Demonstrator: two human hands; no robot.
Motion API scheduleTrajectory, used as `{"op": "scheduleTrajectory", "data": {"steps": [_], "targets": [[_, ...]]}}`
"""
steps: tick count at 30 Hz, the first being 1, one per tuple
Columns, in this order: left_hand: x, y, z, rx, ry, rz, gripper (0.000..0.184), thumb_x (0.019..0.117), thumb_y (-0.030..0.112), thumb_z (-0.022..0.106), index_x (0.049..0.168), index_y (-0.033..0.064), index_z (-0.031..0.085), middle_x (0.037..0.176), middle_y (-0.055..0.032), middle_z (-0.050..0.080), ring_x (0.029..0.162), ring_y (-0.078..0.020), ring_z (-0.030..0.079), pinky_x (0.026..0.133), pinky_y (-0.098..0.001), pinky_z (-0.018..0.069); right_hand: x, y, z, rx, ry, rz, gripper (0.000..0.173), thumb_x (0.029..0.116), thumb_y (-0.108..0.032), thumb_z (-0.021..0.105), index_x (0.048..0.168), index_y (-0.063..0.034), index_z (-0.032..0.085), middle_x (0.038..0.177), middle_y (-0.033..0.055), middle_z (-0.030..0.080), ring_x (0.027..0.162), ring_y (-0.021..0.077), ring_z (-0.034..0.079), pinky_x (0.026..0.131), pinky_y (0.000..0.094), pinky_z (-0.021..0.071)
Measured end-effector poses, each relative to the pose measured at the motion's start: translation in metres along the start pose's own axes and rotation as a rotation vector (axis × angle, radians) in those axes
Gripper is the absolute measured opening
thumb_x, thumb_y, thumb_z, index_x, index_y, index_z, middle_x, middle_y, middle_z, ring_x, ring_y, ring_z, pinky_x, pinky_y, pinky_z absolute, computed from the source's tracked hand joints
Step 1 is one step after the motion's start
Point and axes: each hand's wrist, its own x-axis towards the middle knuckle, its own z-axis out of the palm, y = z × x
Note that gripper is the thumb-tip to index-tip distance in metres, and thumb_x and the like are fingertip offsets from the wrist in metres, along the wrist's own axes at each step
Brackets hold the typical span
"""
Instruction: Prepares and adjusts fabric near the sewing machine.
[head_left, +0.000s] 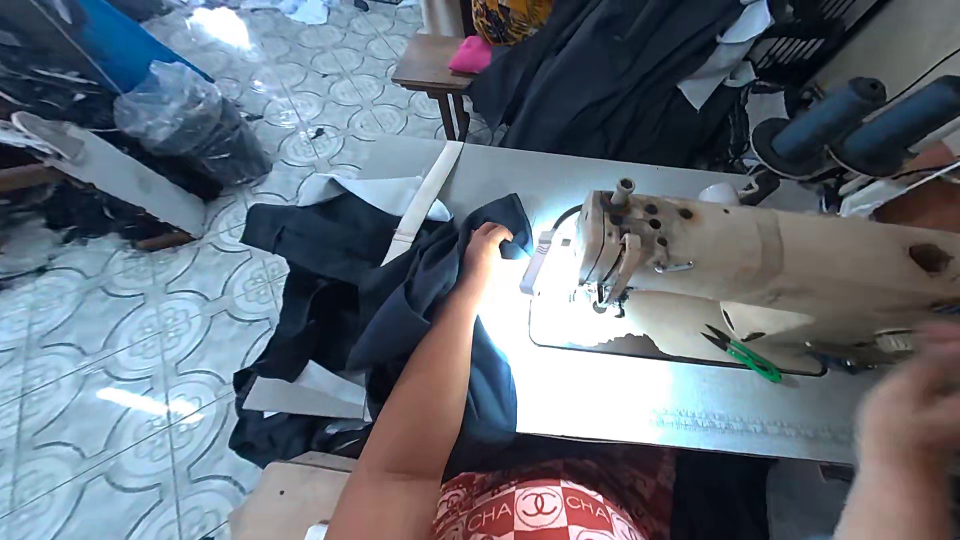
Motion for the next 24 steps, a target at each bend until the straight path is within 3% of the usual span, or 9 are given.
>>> {"op": "scheduleTrajectory", "data": {"steps": [2, 5, 10, 13, 14, 17, 20, 22, 24], "targets": [[0.001, -0.004, 0.001, -0.040, 0.032, 0.005, 0.018, 0.0808, -0.004, 0.074, 0.098, -0.0056, 0.072, 0.115, -0.0226, 0.069, 0.113, -0.0352, 0.066, 0.100, -0.0500, 0.0508, -0.035, -0.001, 0.038, -0.094, -0.141, -0.223, 0.036, 0.1029, -0.020, 0.048, 0.112, 0.0071, 0.071, 0.108, 0.0286, 0.071, 0.098, 0.0461, 0.071, 0.081, 0.0617, 0.0565], [0.002, -0.006, 0.003, -0.070, 0.041, 0.012, 0.014, 0.0800, -0.009, 0.070, 0.094, -0.0058, 0.072, 0.113, -0.0210, 0.071, 0.113, -0.0340, 0.066, 0.100, -0.0493, 0.0509, -0.058, 0.000, 0.077, -0.127, -0.379, -0.136, 0.040, 0.1020, -0.029, 0.059, 0.131, -0.0021, 0.068, 0.131, 0.0238, 0.066, 0.119, 0.0493, 0.063, 0.095, 0.0675, 0.0493], [0.000, 0.000, 0.000, -0.080, 0.031, 0.001, 0.016, 0.0810, -0.009, 0.070, 0.095, -0.0032, 0.074, 0.110, -0.0201, 0.073, 0.110, -0.0334, 0.068, 0.099, -0.0496, 0.0517, -0.061, -0.026, 0.099, -0.167, -0.267, -0.179, 0.027, 0.1050, -0.011, 0.051, 0.114, 0.0055, 0.071, 0.111, 0.0284, 0.070, 0.104, 0.0492, 0.069, 0.086, 0.0594, 0.0561], [0.002, 0.002, -0.006, -0.084, -0.038, -0.035, 0.017, 0.0837, -0.007, 0.069, 0.099, -0.0030, 0.075, 0.113, -0.0211, 0.072, 0.113, -0.0350, 0.067, 0.102, -0.0513, 0.0490, -0.072, -0.095, 0.107, 0.004, -0.278, -0.152, 0.028, 0.1024, -0.010, 0.053, 0.117, 0.0086, 0.068, 0.093, 0.0242, 0.074, 0.080, 0.0396, 0.075, 0.069, 0.0544, 0.0604], [0.003, 0.003, -0.007, -0.092, -0.054, -0.042, 0.017, 0.0845, -0.007, 0.069, 0.100, -0.0030, 0.075, 0.113, -0.0214, 0.072, 0.113, -0.0352, 0.067, 0.102, -0.0514, 0.0485, -0.079, -0.125, 0.112, 0.110, -0.332, -0.112, 0.029, 0.1006, -0.010, 0.056, 0.121, 0.0069, 0.068, 0.092, 0.0216, 0.074, 0.078, 0.0353, 0.075, 0.070, 0.0514, 0.0610], [0.001, 0.004, -0.009, -0.117, -0.067, -0.041, 0.016, 0.0860, -0.004, 0.069, 0.101, -0.0027, 0.075, 0.112, -0.0212, 0.072, 0.113, -0.0348, 0.067, 0.103, -0.0510, 0.0484, -0.086, -0.201, 0.134, 0.237, -0.478, -0.113, 0.024, 0.0984, -0.010, 0.060, 0.112, 0.0025, 0.074, 0.099, 0.0184, 0.075, 0.090, 0.0313, 0.075, 0.082, 0.0471, 0.0602], [-0.002, 0.010, -0.017, -0.131, -0.084, -0.051, 0.018, 0.0844, -0.008, 0.068, 0.100, -0.0036, 0.075, 0.113, -0.0228, 0.071, 0.114, -0.0371, 0.066, 0.103, -0.0533, 0.0471, -0.074, -0.241, 0.165, 0.009, -0.580, -0.259, 0.029, 0.0983, -0.013, 0.058, 0.117, 0.0005, 0.074, 0.115, 0.0246, 0.072, 0.108, 0.0419, 0.070, 0.089, 0.0553, 0.0560], [-0.005, 0.018, -0.025, -0.140, -0.119, -0.076, 0.021, 0.0842, -0.012, 0.068, 0.103, -0.0033, 0.074, 0.117, -0.0242, 0.070, 0.116, -0.0393, 0.065, 0.104, -0.0564, 0.0456, -0.055, -0.264, 0.174, -0.091, -0.733, -0.112, 0.039, 0.1076, -0.029, 0.047, 0.133, -0.0064, 0.067, 0.128, 0.0223, 0.067, 0.120, 0.0398, 0.064, 0.098, 0.0535, 0.0519], [-0.006, 0.020, -0.029, -0.148, -0.149, -0.099, 0.023, 0.0840, -0.012, 0.068, 0.105, -0.0025, 0.074, 0.120, -0.0240, 0.069, 0.117, -0.0399, 0.064, 0.104, -0.0577, 0.0451, -0.047, -0.274, 0.178, -0.142, -0.795, -0.026, 0.047, 0.1098, -0.037, 0.041, 0.139, -0.0057, 0.061, 0.129, 0.0236, 0.066, 0.120, 0.0397, 0.064, 0.098, 0.0537, 0.0524]]}}
